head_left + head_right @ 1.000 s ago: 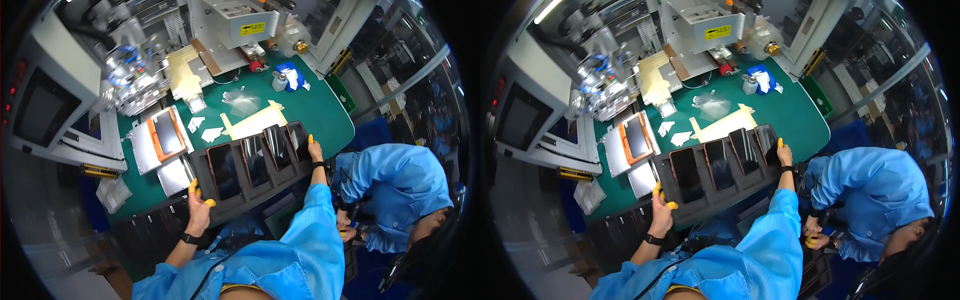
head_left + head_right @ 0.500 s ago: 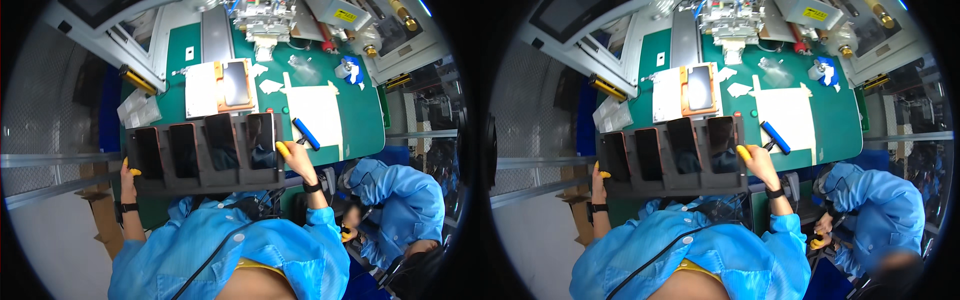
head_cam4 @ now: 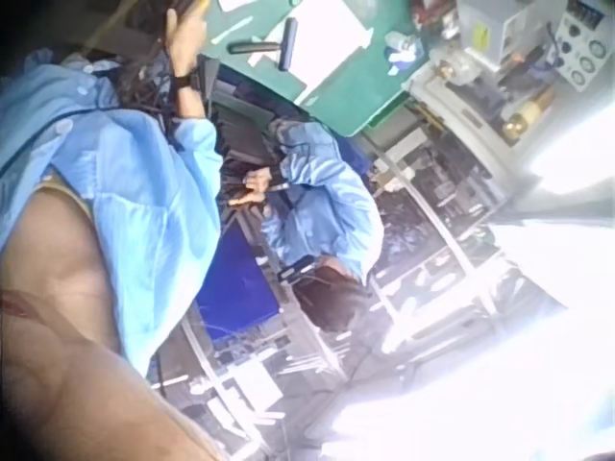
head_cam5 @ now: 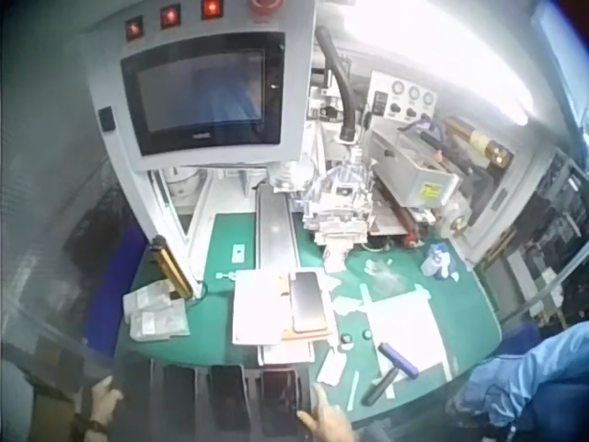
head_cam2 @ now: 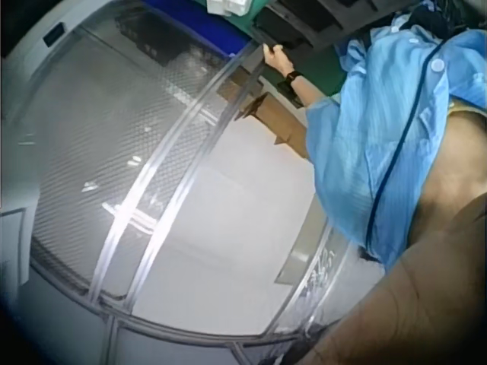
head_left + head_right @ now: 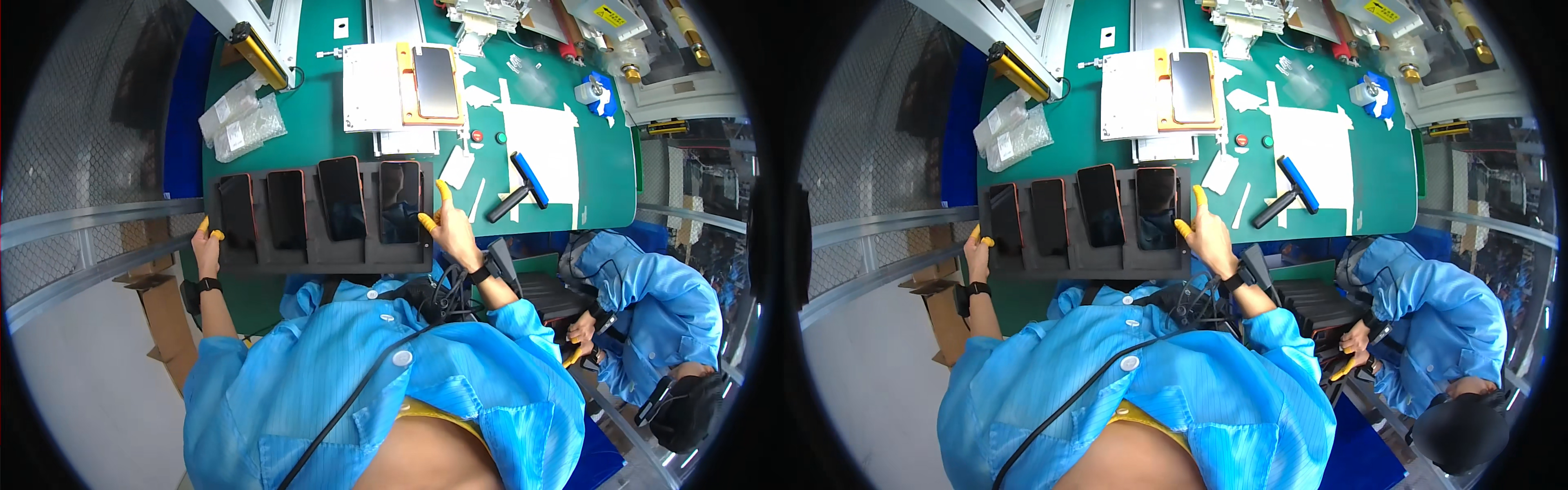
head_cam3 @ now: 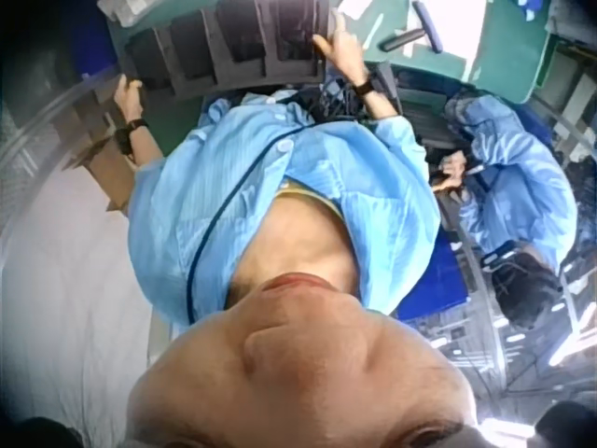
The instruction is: Applying screen protectors or internal layers to smartphone components using a manual roller and alignment jig.
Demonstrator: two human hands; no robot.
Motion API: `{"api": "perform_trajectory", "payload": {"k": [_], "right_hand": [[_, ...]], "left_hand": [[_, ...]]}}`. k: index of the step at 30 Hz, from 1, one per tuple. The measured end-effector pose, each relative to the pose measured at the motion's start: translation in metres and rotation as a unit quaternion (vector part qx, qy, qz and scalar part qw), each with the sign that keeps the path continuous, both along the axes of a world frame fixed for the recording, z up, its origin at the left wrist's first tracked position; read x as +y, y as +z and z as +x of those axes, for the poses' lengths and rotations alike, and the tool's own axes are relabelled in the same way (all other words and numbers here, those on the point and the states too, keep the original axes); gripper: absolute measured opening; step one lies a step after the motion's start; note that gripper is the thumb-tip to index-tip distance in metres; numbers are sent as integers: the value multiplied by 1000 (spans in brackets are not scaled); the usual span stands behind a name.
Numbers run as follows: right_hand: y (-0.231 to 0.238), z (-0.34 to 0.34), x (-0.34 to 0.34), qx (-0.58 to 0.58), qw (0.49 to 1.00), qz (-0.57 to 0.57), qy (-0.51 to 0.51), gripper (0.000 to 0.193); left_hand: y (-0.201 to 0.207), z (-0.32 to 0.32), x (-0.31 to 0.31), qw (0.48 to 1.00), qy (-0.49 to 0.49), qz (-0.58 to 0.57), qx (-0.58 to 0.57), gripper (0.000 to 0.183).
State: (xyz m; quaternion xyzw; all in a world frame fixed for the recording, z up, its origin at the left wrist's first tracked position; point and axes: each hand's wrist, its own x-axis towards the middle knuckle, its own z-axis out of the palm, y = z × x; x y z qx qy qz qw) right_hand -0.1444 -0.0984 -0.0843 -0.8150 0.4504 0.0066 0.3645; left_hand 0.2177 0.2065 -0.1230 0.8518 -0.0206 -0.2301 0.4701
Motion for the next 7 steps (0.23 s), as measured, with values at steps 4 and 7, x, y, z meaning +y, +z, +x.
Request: {"api": "perform_trajectory", "payload": {"k": [4, 7], "right_hand": [[11, 9, 8, -85, 989, -93, 81, 47], [10, 19, 5, -23, 972, -190, 136, 52]], "left_hand": [[-11, 18, 6, 997, 9, 61, -49, 44], [-31, 34, 12, 998, 48, 36, -15, 45]]}}
